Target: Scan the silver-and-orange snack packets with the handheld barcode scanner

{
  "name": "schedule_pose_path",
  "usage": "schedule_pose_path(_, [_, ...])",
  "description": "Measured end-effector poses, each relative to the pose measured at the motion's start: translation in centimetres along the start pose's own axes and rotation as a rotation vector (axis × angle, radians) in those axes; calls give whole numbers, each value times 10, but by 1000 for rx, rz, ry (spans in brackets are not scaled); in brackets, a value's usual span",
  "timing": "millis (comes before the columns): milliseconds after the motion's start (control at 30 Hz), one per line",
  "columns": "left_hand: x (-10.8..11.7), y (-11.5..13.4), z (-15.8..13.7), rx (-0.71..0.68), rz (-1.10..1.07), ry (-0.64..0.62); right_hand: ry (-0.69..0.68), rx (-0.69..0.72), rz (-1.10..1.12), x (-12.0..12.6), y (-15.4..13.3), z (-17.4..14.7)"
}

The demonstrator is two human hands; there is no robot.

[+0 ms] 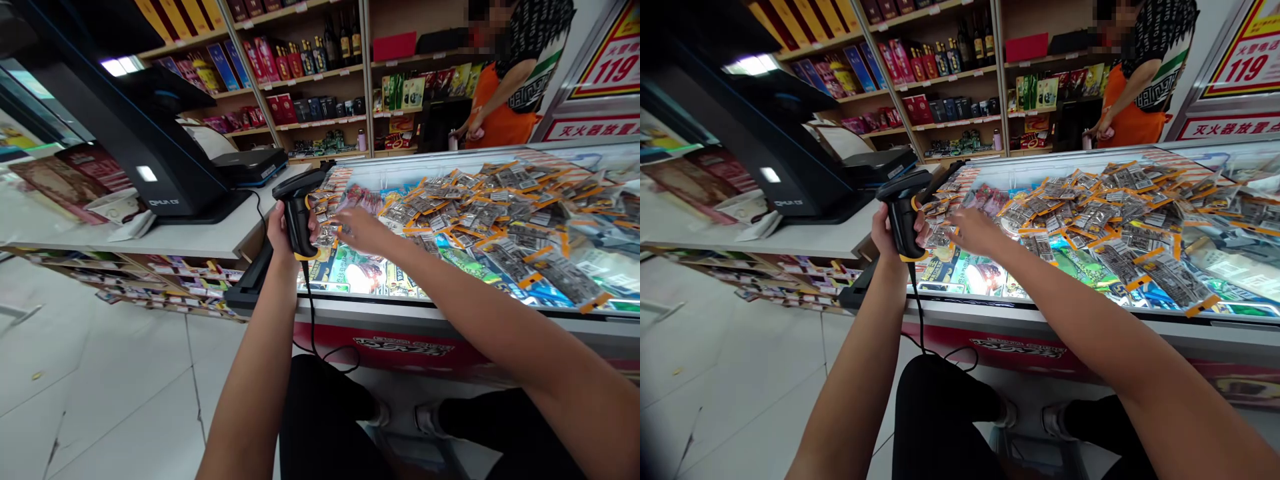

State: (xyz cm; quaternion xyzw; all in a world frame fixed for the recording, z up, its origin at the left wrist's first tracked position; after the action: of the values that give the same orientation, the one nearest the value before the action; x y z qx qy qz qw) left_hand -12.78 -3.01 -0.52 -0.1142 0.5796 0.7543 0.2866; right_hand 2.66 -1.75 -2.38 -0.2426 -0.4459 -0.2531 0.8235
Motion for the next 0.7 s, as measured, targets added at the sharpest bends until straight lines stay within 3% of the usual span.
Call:
schedule_pose_path(133, [1, -1, 0, -3, -16, -25, -160, 82, -77, -39, -20, -4])
schedule_pose_path(267, [-2, -1, -1, -4, 17, -28, -191, 68, -18, -32, -17, -1])
schedule_pose_path(533, [-1, -1, 0, 5, 67, -9, -120, -222, -67, -24, 28, -18])
schedule_pose_path(700, [0, -2, 0, 12, 72, 14, -227, -311, 19, -40, 48, -18])
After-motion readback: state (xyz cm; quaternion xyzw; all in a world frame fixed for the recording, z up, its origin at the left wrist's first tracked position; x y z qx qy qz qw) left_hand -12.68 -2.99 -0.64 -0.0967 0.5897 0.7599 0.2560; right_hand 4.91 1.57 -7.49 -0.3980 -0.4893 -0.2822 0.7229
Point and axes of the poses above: each hand's wrist, its own z-axis towards the middle knuckle, its own x-axis out of the back of the hand, y = z × x, the point moved 6 cm from there along z, towards the middle knuckle, and after that the axes turned 7 degrees about -z, right-handed, at the moved point
